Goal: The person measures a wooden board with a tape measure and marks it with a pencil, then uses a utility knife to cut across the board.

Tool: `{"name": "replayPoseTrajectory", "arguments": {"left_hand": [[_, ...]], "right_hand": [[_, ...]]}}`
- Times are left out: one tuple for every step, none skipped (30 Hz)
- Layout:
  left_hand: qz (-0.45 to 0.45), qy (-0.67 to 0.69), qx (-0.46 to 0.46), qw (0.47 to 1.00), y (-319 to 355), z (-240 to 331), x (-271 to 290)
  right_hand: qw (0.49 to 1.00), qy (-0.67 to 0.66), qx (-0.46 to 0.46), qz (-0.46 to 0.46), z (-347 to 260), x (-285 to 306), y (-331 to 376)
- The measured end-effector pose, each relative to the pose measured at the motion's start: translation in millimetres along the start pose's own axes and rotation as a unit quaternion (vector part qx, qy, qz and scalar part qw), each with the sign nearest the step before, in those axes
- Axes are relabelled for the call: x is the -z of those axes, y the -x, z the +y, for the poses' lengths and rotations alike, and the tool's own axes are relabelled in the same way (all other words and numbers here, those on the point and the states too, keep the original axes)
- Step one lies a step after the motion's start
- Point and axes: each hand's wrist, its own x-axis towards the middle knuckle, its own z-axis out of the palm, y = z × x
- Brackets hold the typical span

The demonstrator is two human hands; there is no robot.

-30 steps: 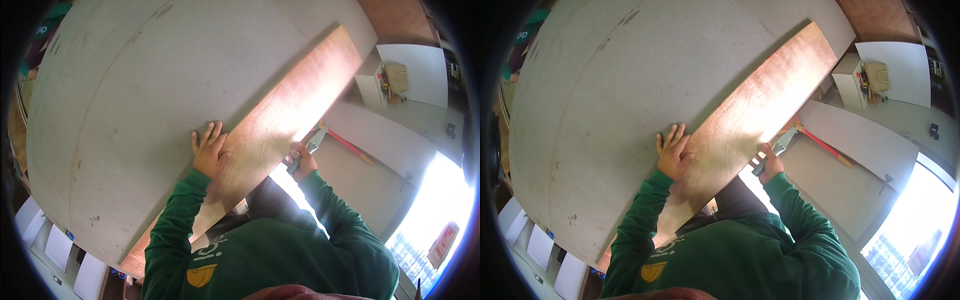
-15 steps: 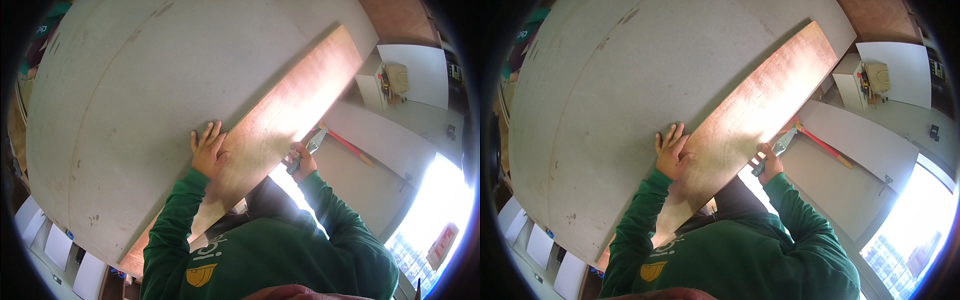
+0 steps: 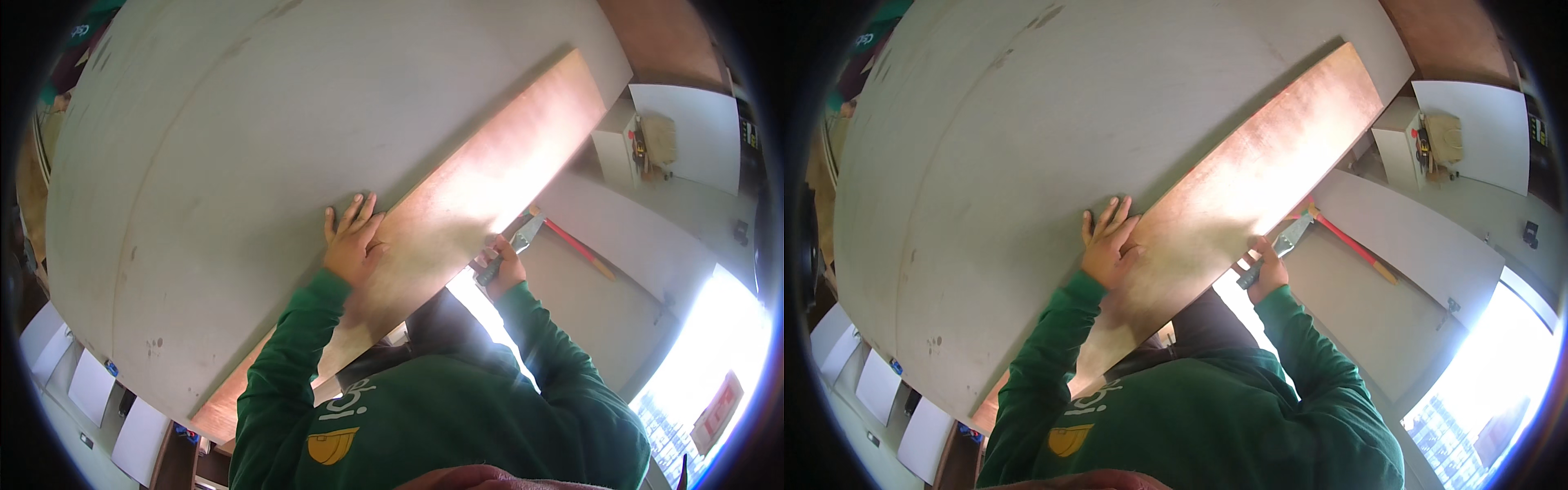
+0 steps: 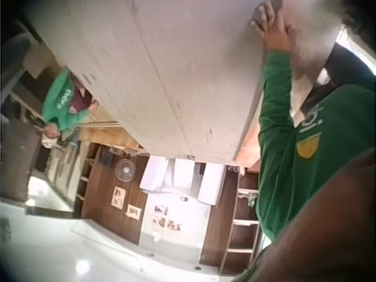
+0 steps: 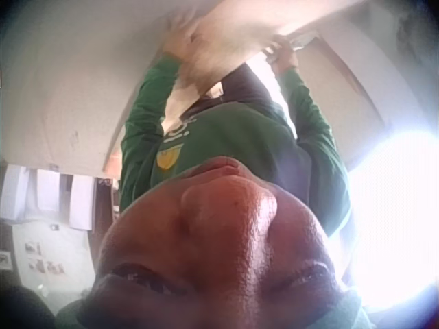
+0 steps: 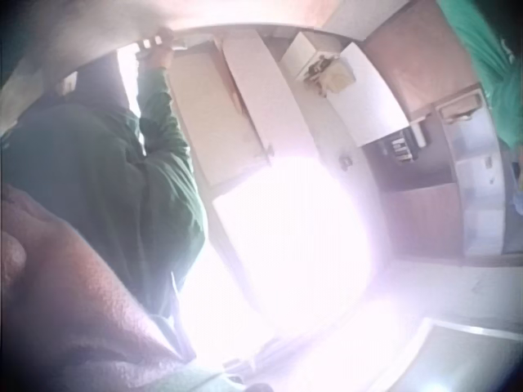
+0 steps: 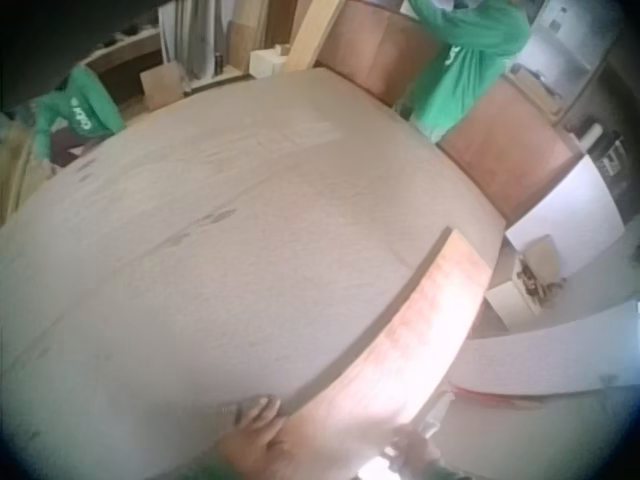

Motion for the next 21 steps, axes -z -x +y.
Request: {"name": "replayPoseTrajectory", "arguments": {"left_hand": [[0.0,-0.003,0.001,1.0,-1,0,-2],[0.0,-0.007,0.001,1.0,-1,0,-3],[-0.001,-0.006,0.001,1.0,-2,1,-4],[-0.001,-0.005,0.0,1.0,-4,2,-5],[-0.002,-0.004,-0.001,1.0,-8,5,-7],[-0.003,-0.002,-0.003,1.0,-8,5,-7],[-0.004,-0.001,-0.005,1.0,-10,6,-7],[-0.003,0.002,-0.005,1.0,-13,7,-8],[0.006,-0.001,-0.006,1.0,-8,1,-6],[0.018,-0.003,-0.003,1.0,-5,-6,-8],[0.034,-0.003,0.004,0.999,-3,-12,-10],[0.052,-0.003,-0.014,0.999,4,-21,-12],[0.067,-0.015,-0.012,0.998,14,-27,-13],[0.073,-0.041,0.017,0.996,20,-25,-16],[0.064,-0.042,0.004,0.997,27,-28,-8],[0.074,-0.032,-0.006,0.997,22,-27,-12],[0.062,-0.018,-0.006,0.998,13,-28,-15],[0.079,0.007,-0.022,0.997,10,-31,-26],[0.051,0.031,-0.022,0.998,12,-29,-25],[0.045,0.053,-0.013,0.998,18,-26,-26],[0.055,0.05,-0.004,0.997,20,-21,-26]], "right_hand": [[1.0,0.005,0.001,0.009,-2,-1,2],[1.0,0.007,0.008,0.009,-2,-4,3],[1.0,0.01,0.018,0.01,-4,-8,7],[0.999,0.012,0.028,0.012,-7,-9,8],[0.999,0.01,0.028,0.014,-10,-7,6],[1.0,0.006,0.026,0.015,-9,-5,3],[1.0,0.005,0.024,0.016,-10,-4,1],[1.0,0.009,0.018,0.024,-15,-4,-1],[0.999,0.018,0.006,0.026,-12,-10,-3],[0.999,0.031,-0.006,0.026,-13,-16,-5],[0.999,0.045,-0.001,0.004,-17,-14,-8],[0.997,0.074,-0.011,-0.034,-16,-14,-14],[0.993,0.099,0.016,-0.064,-8,-17,-12],[0.989,0.139,0.049,-0.008,-2,-45,12],[0.988,0.149,0.017,-0.032,11,-29,-5],[0.991,0.109,-0.015,-0.071,9,-9,-22],[0.992,0.121,0.028,-0.026,11,-20,-13],[0.986,0.136,0.033,-0.087,6,-4,-16],[0.986,0.14,0.036,-0.08,7,6,-14],[0.987,0.14,0.048,-0.068,6,12,-13],[0.984,0.143,0.032,-0.096,-3,17,-19]]}}
